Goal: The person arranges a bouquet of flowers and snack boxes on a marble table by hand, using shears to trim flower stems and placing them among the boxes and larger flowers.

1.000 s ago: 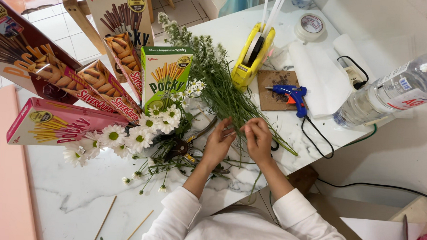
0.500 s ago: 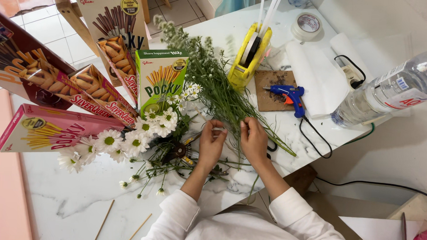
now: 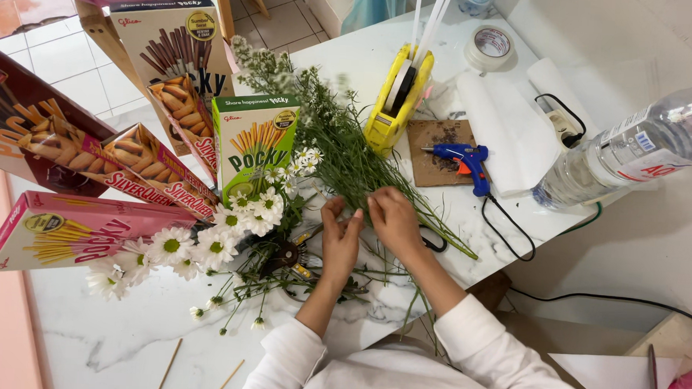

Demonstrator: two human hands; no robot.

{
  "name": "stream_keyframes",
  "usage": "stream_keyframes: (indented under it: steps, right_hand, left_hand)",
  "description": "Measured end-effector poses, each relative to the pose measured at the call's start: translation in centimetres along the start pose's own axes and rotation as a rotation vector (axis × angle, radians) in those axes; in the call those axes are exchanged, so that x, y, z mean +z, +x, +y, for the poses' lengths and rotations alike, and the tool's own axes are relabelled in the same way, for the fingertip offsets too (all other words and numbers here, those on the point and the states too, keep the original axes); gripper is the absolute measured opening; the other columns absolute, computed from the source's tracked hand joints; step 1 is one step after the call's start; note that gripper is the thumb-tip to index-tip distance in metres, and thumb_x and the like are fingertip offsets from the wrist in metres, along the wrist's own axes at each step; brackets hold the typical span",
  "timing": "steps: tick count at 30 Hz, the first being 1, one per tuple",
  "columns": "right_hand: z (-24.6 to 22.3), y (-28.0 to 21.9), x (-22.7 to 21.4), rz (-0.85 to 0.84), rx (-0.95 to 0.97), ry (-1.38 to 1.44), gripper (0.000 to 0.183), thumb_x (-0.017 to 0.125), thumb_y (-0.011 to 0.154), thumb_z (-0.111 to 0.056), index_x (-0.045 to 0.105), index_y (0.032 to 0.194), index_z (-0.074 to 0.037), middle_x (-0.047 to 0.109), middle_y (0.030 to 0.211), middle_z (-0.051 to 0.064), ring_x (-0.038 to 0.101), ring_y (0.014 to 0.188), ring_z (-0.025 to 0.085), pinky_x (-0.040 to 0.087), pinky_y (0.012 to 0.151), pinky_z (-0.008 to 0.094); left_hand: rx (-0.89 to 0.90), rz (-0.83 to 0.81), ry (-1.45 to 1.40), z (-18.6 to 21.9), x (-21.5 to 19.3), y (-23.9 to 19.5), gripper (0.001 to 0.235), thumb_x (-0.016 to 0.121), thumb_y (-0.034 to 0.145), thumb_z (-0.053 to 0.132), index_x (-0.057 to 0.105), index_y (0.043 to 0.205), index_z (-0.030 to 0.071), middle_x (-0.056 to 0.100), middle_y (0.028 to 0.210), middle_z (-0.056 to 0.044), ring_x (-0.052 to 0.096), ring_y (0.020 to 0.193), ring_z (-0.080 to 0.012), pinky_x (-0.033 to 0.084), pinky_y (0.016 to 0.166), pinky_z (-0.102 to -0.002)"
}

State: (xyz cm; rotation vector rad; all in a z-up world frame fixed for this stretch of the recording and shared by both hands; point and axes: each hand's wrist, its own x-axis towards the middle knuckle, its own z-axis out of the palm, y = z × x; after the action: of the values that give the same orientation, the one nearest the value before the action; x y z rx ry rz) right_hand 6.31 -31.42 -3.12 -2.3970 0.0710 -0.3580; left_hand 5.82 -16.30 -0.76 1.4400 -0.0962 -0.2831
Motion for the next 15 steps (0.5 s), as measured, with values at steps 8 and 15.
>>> stream_keyframes:
  steps: [8,15]
  right_hand:
    - [-3.6,4.6,0.4,-0.228,0.406,0.098,0.034,0.048,0.103,-0.031,0.069,0.113,-0.007,0.069,0.098,0.017,0.07,0.095,0.042,0.053,0.08,0.055]
    - [-2.8,0.7,2.8,0.011,0.125,0.194,0.01,0.047,0.103,-0.011,0.051,0.105,-0.002,0.059,0.096,0.026,0.064,0.093,0.052,0.052,0.077,0.058]
  left_hand:
    - [0.009,-0.024,0.092,1.0,-0.3,-0.7,0.054,0.046,0.107,0.015,0.024,0.155,0.002,0.027,0.148,-0.033,0.057,0.124,-0.0419,0.053,0.1,-0.056]
    - [-0.155,-0.126,0.226,-1.1,-1.5,1.2,0.061,0.041,0.11,0.04,0.032,0.163,0.011,0.033,0.155,-0.032,0.03,0.149,-0.0487,0.029,0.12,-0.061]
